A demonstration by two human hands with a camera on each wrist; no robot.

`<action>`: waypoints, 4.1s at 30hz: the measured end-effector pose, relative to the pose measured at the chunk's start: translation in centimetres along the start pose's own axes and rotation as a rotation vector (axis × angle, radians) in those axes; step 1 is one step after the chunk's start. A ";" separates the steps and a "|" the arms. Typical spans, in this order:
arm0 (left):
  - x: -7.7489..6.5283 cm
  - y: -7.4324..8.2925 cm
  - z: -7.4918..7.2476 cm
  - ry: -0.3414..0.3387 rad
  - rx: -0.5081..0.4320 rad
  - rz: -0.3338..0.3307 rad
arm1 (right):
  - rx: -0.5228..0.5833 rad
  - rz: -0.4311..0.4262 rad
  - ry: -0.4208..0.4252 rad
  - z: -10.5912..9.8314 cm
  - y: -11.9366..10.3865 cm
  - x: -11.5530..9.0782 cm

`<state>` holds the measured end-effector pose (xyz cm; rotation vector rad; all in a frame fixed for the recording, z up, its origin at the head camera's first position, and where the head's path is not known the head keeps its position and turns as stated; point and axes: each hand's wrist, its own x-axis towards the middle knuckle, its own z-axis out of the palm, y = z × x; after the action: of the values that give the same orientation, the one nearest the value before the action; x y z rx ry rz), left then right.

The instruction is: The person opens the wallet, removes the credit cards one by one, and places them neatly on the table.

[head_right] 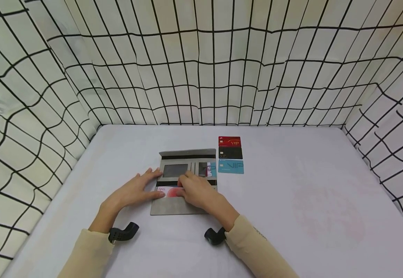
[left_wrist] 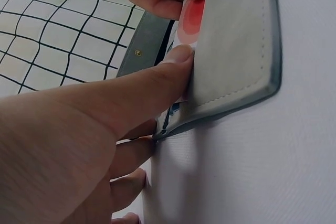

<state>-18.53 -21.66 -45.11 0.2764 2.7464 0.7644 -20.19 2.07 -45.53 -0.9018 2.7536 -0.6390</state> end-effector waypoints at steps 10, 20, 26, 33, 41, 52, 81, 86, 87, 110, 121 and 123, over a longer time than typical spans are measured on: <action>-0.1 -0.1 0.1 -0.010 -0.011 0.016 | 0.029 -0.009 0.002 0.2 0.3 0.1; 0.1 0.0 0.1 -0.015 0.000 0.007 | 0.059 0.012 0.020 0.1 0.2 0.0; 0.0 0.0 0.0 -0.015 0.000 0.006 | 0.070 0.019 0.030 0.3 0.2 0.1; -0.1 0.0 0.1 -0.011 0.001 0.006 | 0.080 0.028 0.041 0.6 0.2 0.1; -0.1 0.3 0.1 0.005 0.007 -0.019 | 0.067 0.023 0.064 0.9 0.3 0.2; 0.0 0.5 0.2 0.026 0.010 -0.021 | 0.081 0.013 0.061 1.0 0.4 0.2; 0.0 0.4 0.3 0.040 0.027 -0.028 | 0.194 0.055 0.050 1.0 0.5 0.3; 0.0 0.5 0.2 0.039 0.026 -0.024 | 0.206 0.062 0.039 0.8 0.5 0.3; 0.0 0.5 0.3 0.038 0.025 -0.023 | 0.210 0.063 0.035 0.8 0.5 0.3; 0.1 0.5 0.4 0.025 0.022 -0.032 | 0.346 0.168 0.178 -0.1 1.3 0.6; 0.1 0.7 0.3 0.025 0.032 -0.017 | 0.441 0.223 0.133 -3.3 2.6 0.0; 0.1 0.6 0.3 0.026 0.033 -0.012 | 0.494 0.239 0.127 -3.7 2.8 0.0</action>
<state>-18.48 -20.93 -45.08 0.2584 2.7849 0.7245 -22.73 5.43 -43.49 -0.4281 2.5551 -1.2829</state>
